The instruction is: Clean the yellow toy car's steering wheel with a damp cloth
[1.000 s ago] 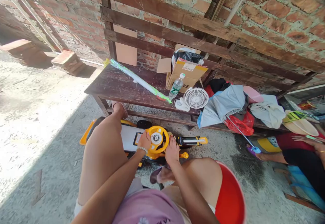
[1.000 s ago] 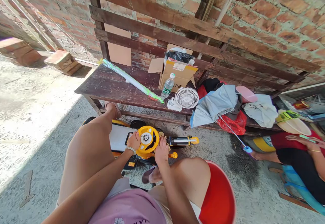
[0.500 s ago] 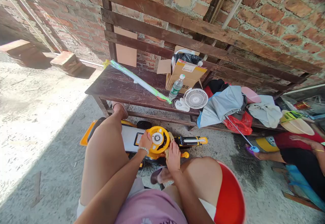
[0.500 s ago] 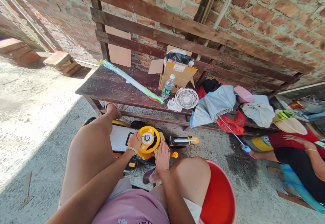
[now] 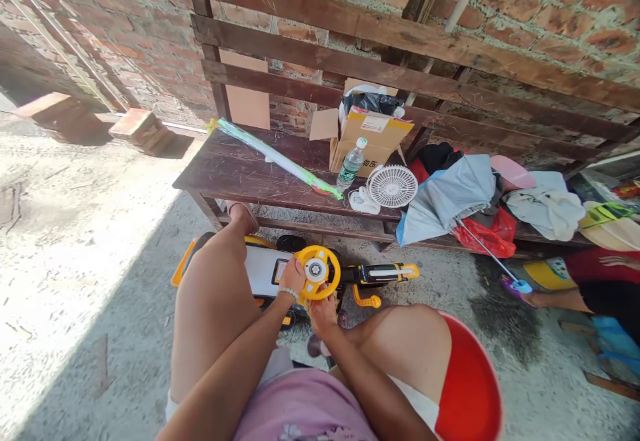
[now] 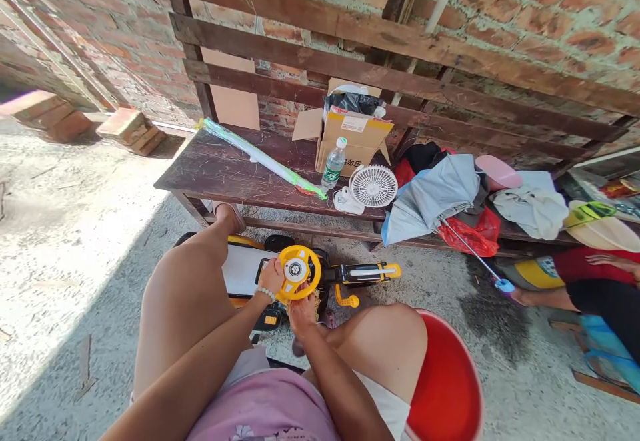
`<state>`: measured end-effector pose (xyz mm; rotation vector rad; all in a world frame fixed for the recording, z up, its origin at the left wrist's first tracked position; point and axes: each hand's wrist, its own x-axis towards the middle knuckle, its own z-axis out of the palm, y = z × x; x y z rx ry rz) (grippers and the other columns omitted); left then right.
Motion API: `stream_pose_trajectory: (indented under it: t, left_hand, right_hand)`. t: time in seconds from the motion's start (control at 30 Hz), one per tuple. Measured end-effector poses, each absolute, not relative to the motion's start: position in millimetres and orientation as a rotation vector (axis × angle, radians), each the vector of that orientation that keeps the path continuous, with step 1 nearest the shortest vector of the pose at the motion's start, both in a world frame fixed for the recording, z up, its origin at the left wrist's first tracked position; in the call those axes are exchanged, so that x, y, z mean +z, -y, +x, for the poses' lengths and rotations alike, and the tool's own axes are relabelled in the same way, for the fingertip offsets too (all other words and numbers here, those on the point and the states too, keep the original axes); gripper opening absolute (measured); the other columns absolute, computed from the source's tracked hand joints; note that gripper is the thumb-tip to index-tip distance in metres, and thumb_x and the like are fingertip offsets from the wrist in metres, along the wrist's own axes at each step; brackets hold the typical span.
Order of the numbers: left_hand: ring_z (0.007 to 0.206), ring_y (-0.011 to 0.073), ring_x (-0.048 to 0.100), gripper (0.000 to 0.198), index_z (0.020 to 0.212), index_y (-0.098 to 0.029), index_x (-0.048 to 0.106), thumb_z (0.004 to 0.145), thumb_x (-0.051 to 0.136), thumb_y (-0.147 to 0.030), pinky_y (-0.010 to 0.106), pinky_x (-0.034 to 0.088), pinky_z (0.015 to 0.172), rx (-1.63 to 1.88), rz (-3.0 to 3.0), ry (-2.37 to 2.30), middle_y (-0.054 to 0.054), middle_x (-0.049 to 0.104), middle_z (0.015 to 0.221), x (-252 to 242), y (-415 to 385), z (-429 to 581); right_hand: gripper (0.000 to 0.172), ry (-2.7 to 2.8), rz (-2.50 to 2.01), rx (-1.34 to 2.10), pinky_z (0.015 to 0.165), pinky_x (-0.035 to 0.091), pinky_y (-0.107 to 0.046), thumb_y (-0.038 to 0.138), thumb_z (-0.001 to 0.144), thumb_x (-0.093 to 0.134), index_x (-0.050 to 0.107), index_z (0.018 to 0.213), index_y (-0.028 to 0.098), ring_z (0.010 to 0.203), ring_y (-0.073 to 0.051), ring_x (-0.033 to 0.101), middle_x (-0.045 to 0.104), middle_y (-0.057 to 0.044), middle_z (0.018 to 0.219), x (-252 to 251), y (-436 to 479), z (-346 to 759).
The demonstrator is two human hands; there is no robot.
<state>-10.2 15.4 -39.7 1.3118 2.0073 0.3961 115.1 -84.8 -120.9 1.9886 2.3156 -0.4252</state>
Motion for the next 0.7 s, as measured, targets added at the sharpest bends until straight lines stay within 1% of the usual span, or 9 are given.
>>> stream_pose_trajectory:
  t: [0.07,0.13,0.27,0.3,0.37,0.47,0.6,0.67,0.7]
  left_hand:
    - [0.107,0.0284,0.08,0.033,0.115,-0.021,0.071,0.115,0.039,-0.027,0.033,0.055,0.086,0.359,1.299,-1.984,0.015,0.082,0.112,-39,-16,-10]
    - [0.104,0.028,0.08,0.034,0.114,-0.021,0.07,0.116,0.037,-0.028,0.033,0.055,0.084,0.361,1.296,-1.959,0.015,0.082,0.111,-38,-16,-9]
    - [0.105,0.0274,0.079,0.033,0.113,-0.02,0.07,0.116,0.038,-0.028,0.033,0.054,0.087,0.38,1.306,-1.958,0.015,0.082,0.113,-36,-14,-8]
    - [0.107,0.0275,0.079,0.032,0.114,-0.02,0.07,0.116,0.038,-0.027,0.034,0.054,0.089,0.377,1.305,-1.964,0.015,0.082,0.114,-35,-13,-8]
    - [0.108,0.0278,0.079,0.033,0.116,-0.02,0.07,0.116,0.038,-0.028,0.034,0.054,0.09,0.361,1.302,-1.973,0.015,0.082,0.116,-34,-12,-8]
    - [0.109,0.0283,0.079,0.036,0.118,-0.019,0.07,0.116,0.036,-0.028,0.034,0.055,0.091,0.34,1.31,-1.975,0.016,0.082,0.116,-34,-12,-9]
    - [0.107,0.0283,0.079,0.038,0.121,-0.018,0.07,0.117,0.034,-0.029,0.034,0.055,0.088,0.353,1.335,-1.935,0.016,0.082,0.114,-38,-13,-11]
    - [0.104,0.0283,0.079,0.04,0.123,-0.018,0.071,0.117,0.033,-0.03,0.034,0.056,0.086,0.368,1.334,-1.92,0.015,0.082,0.112,-40,-14,-12]
    - [0.102,0.0282,0.079,0.04,0.123,-0.018,0.071,0.117,0.033,-0.03,0.034,0.056,0.086,0.374,1.331,-1.918,0.015,0.082,0.11,-41,-14,-12]
  right_hand:
    - [0.06,-2.368,1.947,-0.457,0.121,0.051,-0.052,0.01,0.1,0.06,0.067,0.159,0.017,0.148,-0.035,0.061,0.07,-0.021,0.158,-124,96,123]
    - [0.064,-2.436,1.909,-0.451,0.122,0.052,-0.052,0.011,0.099,0.062,0.063,0.163,0.015,0.144,-0.035,0.064,0.067,-0.023,0.16,-122,103,136]
    - [0.073,-2.465,2.002,-0.355,0.124,0.051,-0.051,0.013,0.102,0.057,0.049,0.174,0.02,0.145,-0.033,0.063,0.062,-0.019,0.166,-111,90,148]
    - [0.072,-2.444,2.015,-0.364,0.123,0.051,-0.051,0.014,0.102,0.057,0.05,0.174,0.021,0.146,-0.033,0.062,0.063,-0.018,0.166,-108,84,146]
    - [0.066,-2.384,2.002,-0.424,0.123,0.05,-0.05,0.015,0.103,0.058,0.057,0.169,0.021,0.146,-0.034,0.062,0.068,-0.017,0.161,-104,72,135]
    - [0.058,-2.32,1.978,-0.494,0.123,0.05,-0.05,0.015,0.101,0.062,0.068,0.158,0.02,0.143,-0.035,0.065,0.073,-0.019,0.153,-105,72,119]
    - [0.054,-2.312,1.972,-0.489,0.117,0.055,-0.049,0.011,0.101,0.058,0.07,0.153,0.013,0.137,-0.034,0.069,0.073,-0.024,0.151,-117,100,125]
    - [0.05,-2.273,2.067,-0.438,0.113,0.057,-0.046,0.013,0.101,0.056,0.072,0.149,0.012,0.135,-0.034,0.07,0.073,-0.024,0.15,-124,113,139]
    - [0.048,-2.235,2.196,-0.446,0.111,0.057,-0.044,0.015,0.1,0.057,0.074,0.145,0.012,0.133,-0.034,0.071,0.074,-0.024,0.148,-128,117,148]
